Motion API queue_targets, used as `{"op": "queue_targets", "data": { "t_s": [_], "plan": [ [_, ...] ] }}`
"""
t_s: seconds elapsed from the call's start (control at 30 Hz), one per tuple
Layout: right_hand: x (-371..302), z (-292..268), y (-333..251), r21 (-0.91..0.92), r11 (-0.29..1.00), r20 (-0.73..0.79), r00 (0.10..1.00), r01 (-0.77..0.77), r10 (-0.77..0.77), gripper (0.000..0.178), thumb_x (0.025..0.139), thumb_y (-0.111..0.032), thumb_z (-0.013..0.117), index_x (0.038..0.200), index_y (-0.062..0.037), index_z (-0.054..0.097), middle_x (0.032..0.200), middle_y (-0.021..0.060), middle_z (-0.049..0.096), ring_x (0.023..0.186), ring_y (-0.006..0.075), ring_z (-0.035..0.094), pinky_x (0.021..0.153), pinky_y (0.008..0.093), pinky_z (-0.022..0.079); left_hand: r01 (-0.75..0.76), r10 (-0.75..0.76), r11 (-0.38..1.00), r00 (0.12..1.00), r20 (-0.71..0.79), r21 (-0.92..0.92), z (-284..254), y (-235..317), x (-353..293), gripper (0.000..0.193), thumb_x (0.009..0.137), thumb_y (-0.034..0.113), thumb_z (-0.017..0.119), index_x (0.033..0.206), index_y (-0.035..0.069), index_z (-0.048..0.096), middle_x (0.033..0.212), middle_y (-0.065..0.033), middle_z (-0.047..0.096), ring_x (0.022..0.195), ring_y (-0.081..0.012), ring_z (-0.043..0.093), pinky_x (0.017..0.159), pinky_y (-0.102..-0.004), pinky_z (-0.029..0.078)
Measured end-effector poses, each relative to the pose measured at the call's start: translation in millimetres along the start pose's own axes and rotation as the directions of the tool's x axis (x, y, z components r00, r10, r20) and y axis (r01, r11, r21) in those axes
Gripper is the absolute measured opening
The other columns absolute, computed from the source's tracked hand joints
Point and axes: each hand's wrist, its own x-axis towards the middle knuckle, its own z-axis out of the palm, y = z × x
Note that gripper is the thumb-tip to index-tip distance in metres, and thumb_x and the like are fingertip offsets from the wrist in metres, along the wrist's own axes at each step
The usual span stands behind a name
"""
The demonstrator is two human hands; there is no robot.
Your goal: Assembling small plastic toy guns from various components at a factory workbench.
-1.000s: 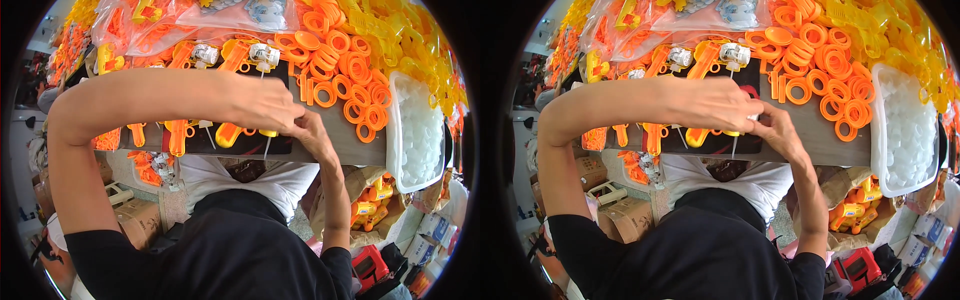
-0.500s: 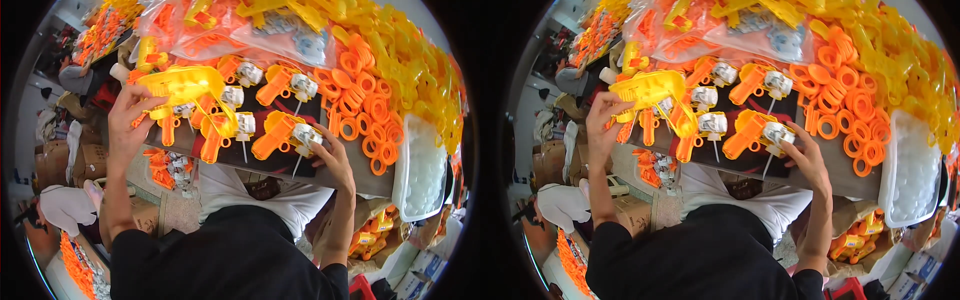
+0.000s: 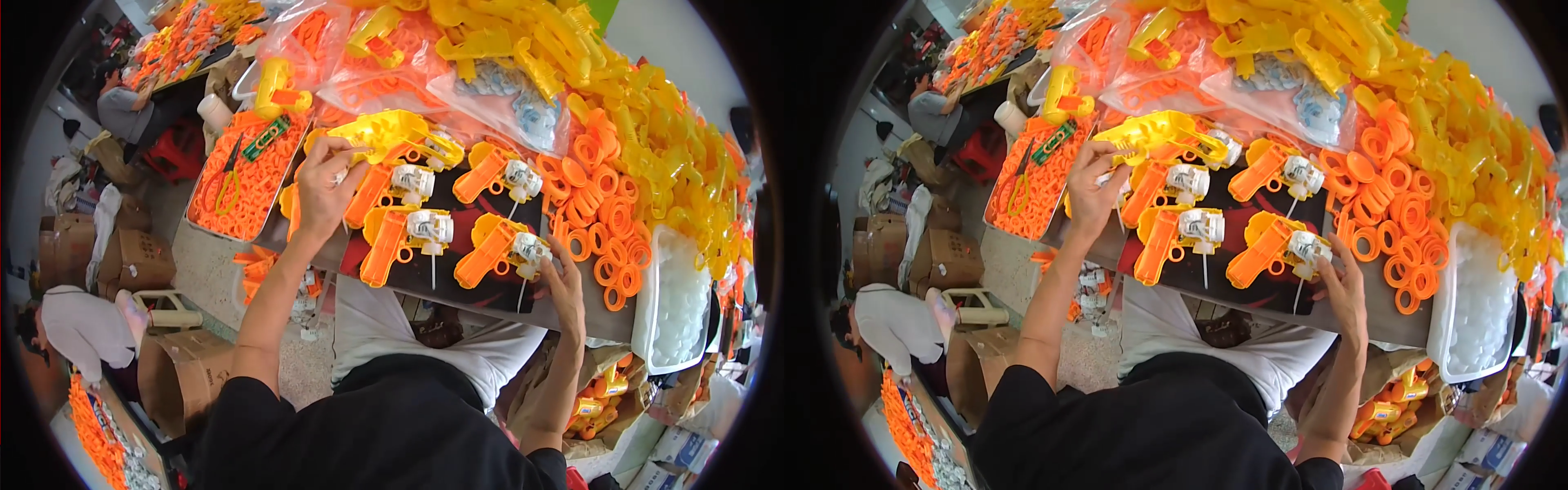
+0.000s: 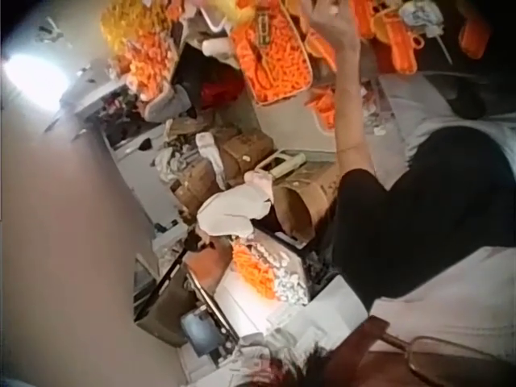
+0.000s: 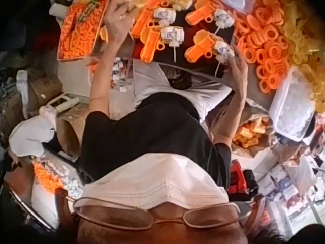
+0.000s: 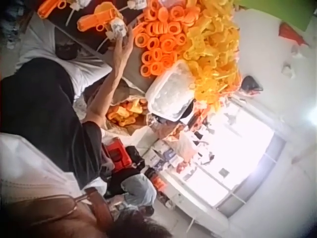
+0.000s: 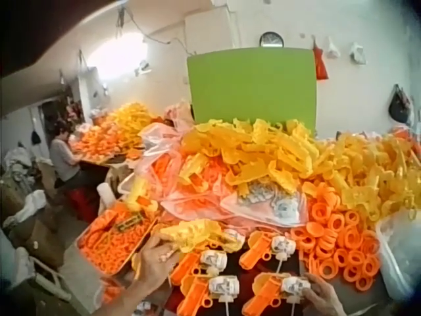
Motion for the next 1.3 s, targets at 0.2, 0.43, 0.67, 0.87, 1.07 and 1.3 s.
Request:
{"op": "queue_targets", "data": {
  "t_s": [0.2,0.43,0.67,0.87,1.07,1.3],
  "plan": [
    [-6,10,25,0.055,0.993,-0.101,0.990,0.109,-0.103,0.049,0.105,-0.017,0.057,0.151,-0.0056,0.046,0.113,0.0060,0.068,0.076,0.0062,0.061,0.056,0.0195,0.051,-0.141,0.145,0.975,0.989,0.012,-0.172,52,19,40,0.033,0.078,-0.004,0.079,0.108,0.010,0.078,0.099,-0.0058,0.059,0.086,-0.0199,0.063,0.074,-0.0320,0.052],
    [-25,26,19,-0.086,0.974,-0.237,0.945,0.209,-0.224,0.044,0.103,-0.013,0.060,0.145,-0.0009,0.052,0.130,0.0075,0.056,0.079,0.0082,0.063,0.058,0.0204,0.052,-0.411,0.425,0.895,0.904,0.055,-0.173,109,57,74,0.042,0.075,-0.006,0.077,0.113,0.011,0.075,0.105,-0.0056,0.060,0.088,-0.0206,0.065,0.072,-0.0315,0.055],
    [-13,22,22,-0.072,0.978,-0.247,0.946,0.198,-0.210,0.045,0.099,-0.012,0.066,0.141,0.0004,0.055,0.126,0.0093,0.057,0.075,0.0085,0.063,0.056,0.0214,0.053,-0.385,0.412,0.889,0.908,0.068,-0.247,184,59,97,0.039,0.077,-0.006,0.076,0.113,0.010,0.075,0.103,-0.0087,0.060,0.089,-0.0263,0.066,0.074,-0.0360,0.056],
    [-7,17,17,-0.071,0.960,-0.212,0.936,0.272,-0.281,0.044,0.097,-0.010,0.067,0.139,0.0002,0.058,0.122,0.0089,0.058,0.073,0.0079,0.062,0.054,0.0214,0.052,-0.584,0.604,0.796,0.785,0.138,-0.159,242,110,144,0.027,0.085,0.014,0.074,0.111,0.008,0.074,0.116,-0.0109,0.066,0.100,-0.0290,0.067,0.080,-0.0407,0.055],
    [-8,17,27,-0.079,0.960,-0.219,0.935,0.268,-0.278,0.044,0.098,-0.011,0.067,0.139,0.0004,0.058,0.130,0.0122,0.057,0.077,0.0092,0.065,0.056,0.0220,0.053,-0.467,0.514,0.858,0.770,0.378,-0.214,211,119,76,0.028,0.088,0.018,0.072,0.113,0.007,0.072,0.119,-0.0102,0.069,0.108,-0.0283,0.066,0.085,-0.0424,0.052],
    [-12,20,29,-0.117,0.951,-0.210,0.928,0.288,-0.307,0.046,0.097,-0.012,0.069,0.140,-0.0001,0.057,0.131,0.0117,0.055,0.079,0.0083,0.064,0.058,0.0220,0.053,-0.382,0.242,0.922,0.687,0.685,0.057,132,76,-13,0.027,0.088,0.018,0.071,0.114,0.009,0.072,0.113,-0.0045,0.071,0.109,-0.0231,0.060,0.097,-0.0392,0.042]
  ]
}}
